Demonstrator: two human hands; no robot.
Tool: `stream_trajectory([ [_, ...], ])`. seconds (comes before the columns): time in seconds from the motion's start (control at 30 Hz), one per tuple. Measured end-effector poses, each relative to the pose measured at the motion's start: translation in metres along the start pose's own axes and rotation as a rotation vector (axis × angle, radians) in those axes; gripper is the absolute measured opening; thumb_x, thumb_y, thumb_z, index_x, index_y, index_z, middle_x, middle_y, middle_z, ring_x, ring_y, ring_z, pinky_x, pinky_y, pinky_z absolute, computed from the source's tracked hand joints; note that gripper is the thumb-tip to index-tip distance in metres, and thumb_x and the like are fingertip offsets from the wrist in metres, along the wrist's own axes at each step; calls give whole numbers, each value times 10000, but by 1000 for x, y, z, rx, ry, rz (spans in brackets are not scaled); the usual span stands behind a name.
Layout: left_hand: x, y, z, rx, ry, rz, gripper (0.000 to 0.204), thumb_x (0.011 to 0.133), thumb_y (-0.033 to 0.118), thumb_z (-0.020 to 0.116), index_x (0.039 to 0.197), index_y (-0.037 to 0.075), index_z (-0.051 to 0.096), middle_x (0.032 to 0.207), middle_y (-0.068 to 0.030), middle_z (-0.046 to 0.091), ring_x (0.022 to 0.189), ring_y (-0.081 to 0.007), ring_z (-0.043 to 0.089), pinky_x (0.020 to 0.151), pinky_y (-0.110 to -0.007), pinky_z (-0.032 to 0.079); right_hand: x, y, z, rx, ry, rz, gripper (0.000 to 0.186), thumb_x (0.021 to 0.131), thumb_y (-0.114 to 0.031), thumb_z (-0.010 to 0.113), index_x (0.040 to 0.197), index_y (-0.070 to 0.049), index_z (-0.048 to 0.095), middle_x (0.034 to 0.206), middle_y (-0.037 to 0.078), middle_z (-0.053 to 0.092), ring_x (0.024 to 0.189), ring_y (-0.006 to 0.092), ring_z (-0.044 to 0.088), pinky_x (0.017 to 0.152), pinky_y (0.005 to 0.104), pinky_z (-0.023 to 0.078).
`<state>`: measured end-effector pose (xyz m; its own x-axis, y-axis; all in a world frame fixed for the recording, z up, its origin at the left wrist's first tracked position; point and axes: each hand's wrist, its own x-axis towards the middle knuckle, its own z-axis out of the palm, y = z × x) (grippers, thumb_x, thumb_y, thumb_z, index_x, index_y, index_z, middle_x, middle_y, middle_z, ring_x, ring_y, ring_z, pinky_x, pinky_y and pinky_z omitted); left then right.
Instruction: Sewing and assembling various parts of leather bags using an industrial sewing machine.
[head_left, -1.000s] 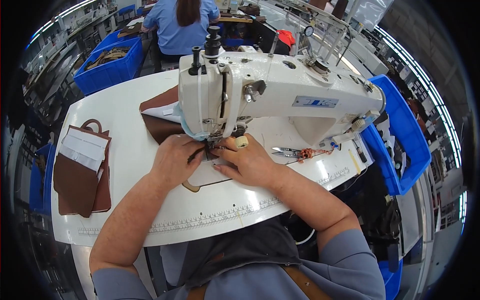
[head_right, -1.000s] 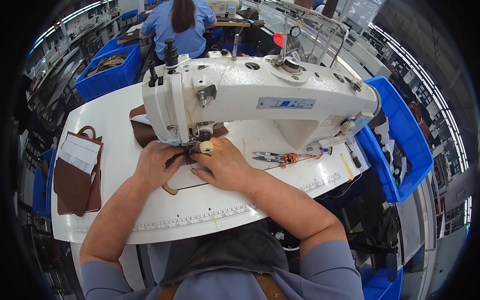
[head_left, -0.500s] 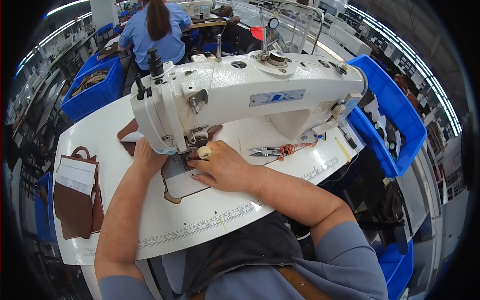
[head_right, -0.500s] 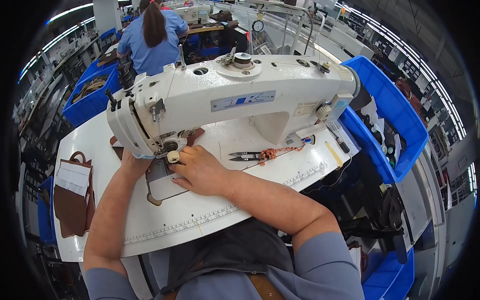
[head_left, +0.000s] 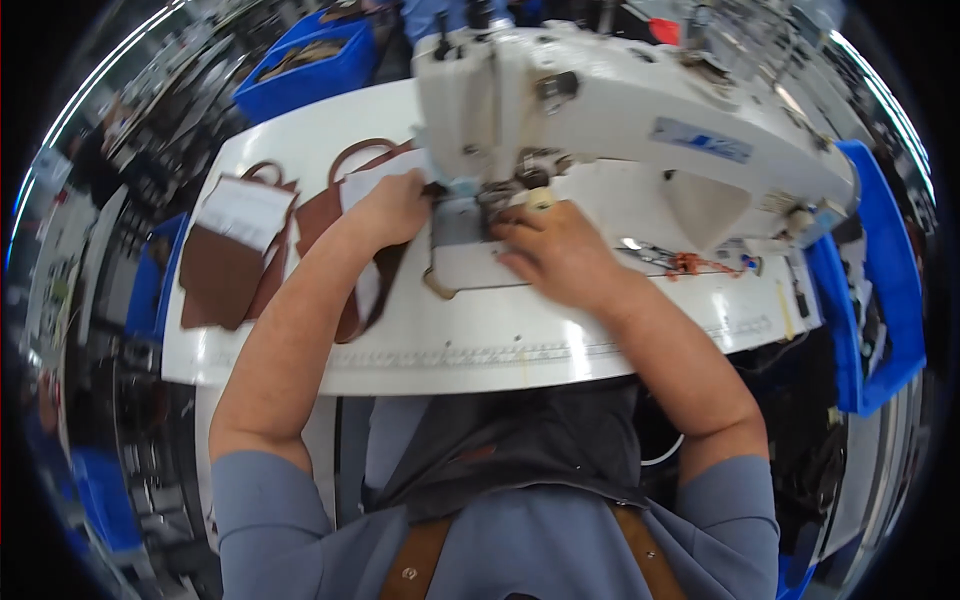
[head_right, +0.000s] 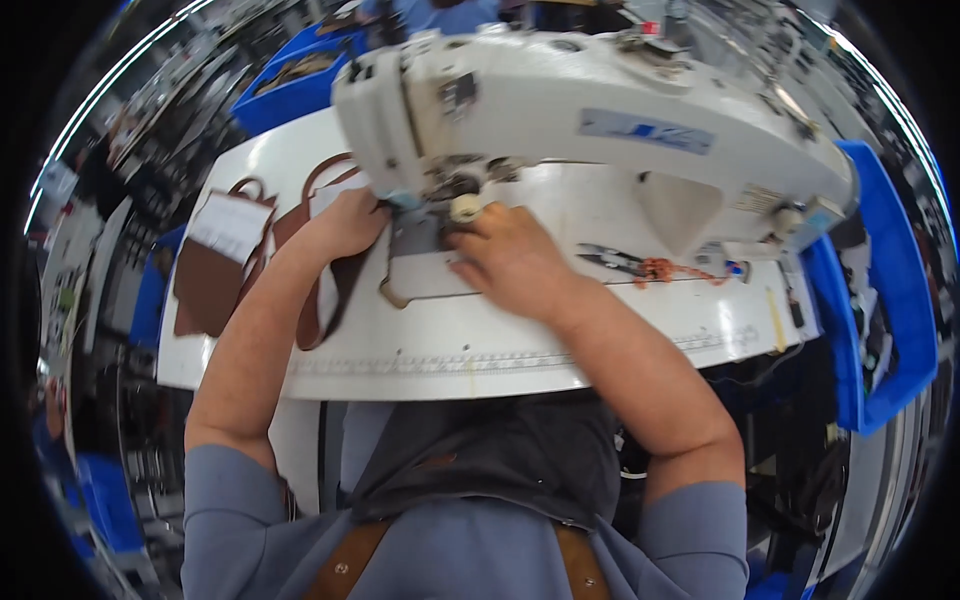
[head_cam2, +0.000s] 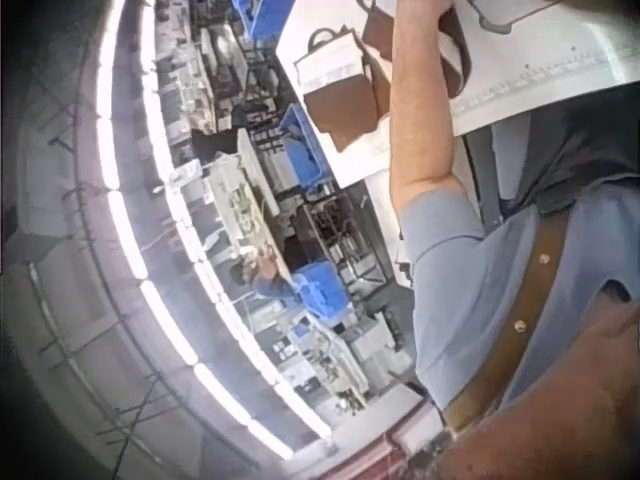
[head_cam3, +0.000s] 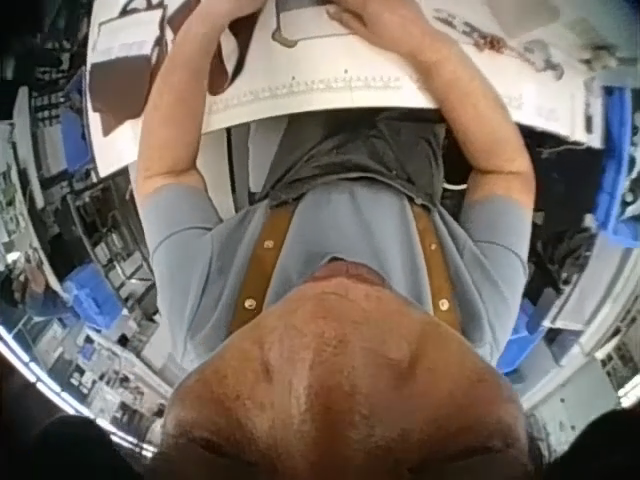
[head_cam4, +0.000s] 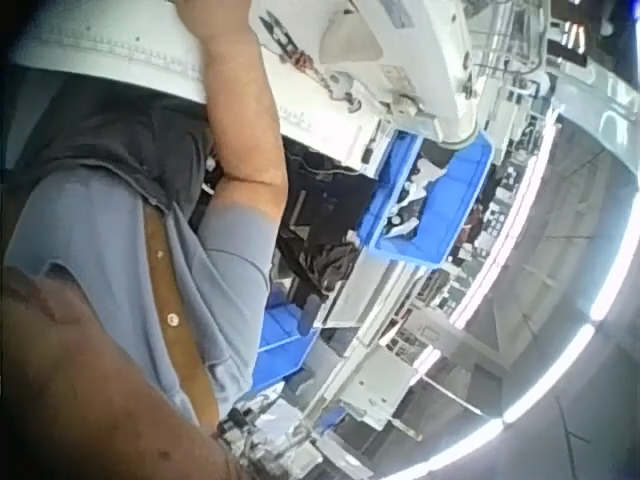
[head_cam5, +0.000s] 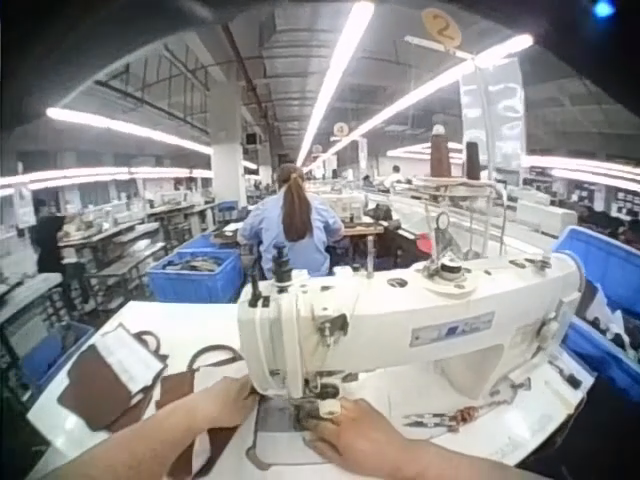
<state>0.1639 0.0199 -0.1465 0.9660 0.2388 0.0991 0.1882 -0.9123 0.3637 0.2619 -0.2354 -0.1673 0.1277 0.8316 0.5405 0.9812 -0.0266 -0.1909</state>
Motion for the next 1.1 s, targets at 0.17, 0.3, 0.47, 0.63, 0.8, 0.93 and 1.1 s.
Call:
stream_trajectory([
  [0.17, -30, -21, -52, -313, 128, -255, 405, 974, 387, 624, 1060, -6, 673, 798, -113, 736, 723, -214, 733, 707, -377, 566, -1, -2, -1, -72, -27, -9, 319, 806, -176, 724, 1096, -43, 715, 1165, 107, 677, 1075, 304, 602, 921, 435, 476],
  [0.3, -39, -104, -36, 217, 465, -264, 450, 894, 429, 711, 1100, 29, 703, 1077, -163, 723, 1078, -295, 673, 906, -408, 532, 5, -8, -3, -41, -40, -38, 344, 780, -130, 707, 1107, -24, 705, 1194, 113, 672, 1096, 318, 599, 949, 442, 474],
  [0.47, -37, -94, -16, 294, 423, -364, 336, 809, 225, 713, 1095, 50, 735, 1138, -205, 706, 1157, -355, 645, 985, -466, 520, 3, 0, -4, 19, -64, -31, 333, 785, -73, 695, 1116, -36, 701, 1208, 118, 668, 1105, 346, 610, 948, 452, 479],
  [0.63, -45, -131, -12, -361, 575, -99, 347, 859, 173, 726, 1150, 10, 631, 1077, -191, 735, 973, -292, 731, 805, -404, 568, 8, 2, 0, 63, -46, -31, 234, 900, -66, 673, 1128, -30, 707, 1194, 137, 666, 1118, 325, 621, 993, 416, 475],
  [0.8, -176, -27, -134, -1167, 116, -24, 419, 1023, 323, 630, 1232, -38, 591, 696, -52, 639, 459, -72, 516, 447, -192, 423, 3, 12, 0, 46, -135, 25, 271, 983, -95, 617, 1235, -19, 678, 1268, 139, 645, 1201, 294, 596, 1049, 364, 442],
  [0.93, -297, -33, -179, -1045, 107, -89, 473, 1046, 312, 586, 1341, -56, 543, 705, -70, 643, 451, -67, 502, 404, -177, 374, -2, 32, 8, -13, -192, 31, 299, 1040, -145, 567, 1306, -40, 652, 1342, 126, 614, 1267, 268, 568, 1065, 345, 434],
  [1.1, -423, -45, -189, -752, 195, -523, 433, 1023, 263, 610, 1356, -5, 546, 742, 3, 604, 576, -1, 495, 530, -146, 398, -7, 38, 4, -131, -226, 2, 328, 1069, -175, 518, 1356, -60, 627, 1382, 123, 591, 1304, 271, 542, 1082, 352, 424],
])
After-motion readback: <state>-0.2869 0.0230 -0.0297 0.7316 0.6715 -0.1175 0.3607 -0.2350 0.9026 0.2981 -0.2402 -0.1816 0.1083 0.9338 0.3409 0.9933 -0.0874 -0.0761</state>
